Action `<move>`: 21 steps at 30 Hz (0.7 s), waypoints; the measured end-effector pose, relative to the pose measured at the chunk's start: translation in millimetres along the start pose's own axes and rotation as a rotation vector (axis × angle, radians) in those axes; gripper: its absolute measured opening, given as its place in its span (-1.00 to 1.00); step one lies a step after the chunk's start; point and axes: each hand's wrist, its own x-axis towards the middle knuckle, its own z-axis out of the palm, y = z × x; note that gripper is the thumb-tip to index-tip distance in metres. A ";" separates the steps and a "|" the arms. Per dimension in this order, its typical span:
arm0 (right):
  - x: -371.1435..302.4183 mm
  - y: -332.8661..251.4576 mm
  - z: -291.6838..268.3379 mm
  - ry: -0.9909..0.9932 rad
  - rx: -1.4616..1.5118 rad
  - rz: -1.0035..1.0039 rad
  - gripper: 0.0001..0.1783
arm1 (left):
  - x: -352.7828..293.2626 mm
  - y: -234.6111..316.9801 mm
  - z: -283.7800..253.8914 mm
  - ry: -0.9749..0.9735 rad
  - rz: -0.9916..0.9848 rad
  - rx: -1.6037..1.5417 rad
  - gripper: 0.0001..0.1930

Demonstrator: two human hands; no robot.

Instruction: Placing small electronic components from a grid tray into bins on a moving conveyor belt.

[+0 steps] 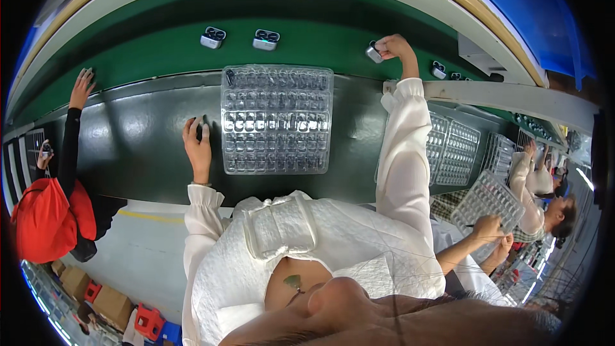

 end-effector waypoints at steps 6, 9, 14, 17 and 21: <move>-29.9 -29.1 36.8 0.537 -0.535 -0.433 -0.78 | 2.5 4.0 6.3 0.025 0.065 0.052 -0.70; -86.6 -88.6 91.1 0.338 -0.112 -0.798 -0.73 | 1.6 9.0 5.2 0.003 0.013 0.022 -0.70; -108.7 -146.1 200.4 0.117 -0.123 -1.194 -0.78 | 6.1 8.1 7.9 0.000 0.012 -0.009 -0.70; -112.7 -160.3 225.7 0.038 -0.224 -1.234 -0.86 | 3.9 7.6 6.7 0.010 0.008 -0.065 -0.70; -101.9 -169.0 241.1 0.035 -0.224 -1.246 -0.88 | 1.7 0.1 7.5 0.022 0.038 -0.080 -0.70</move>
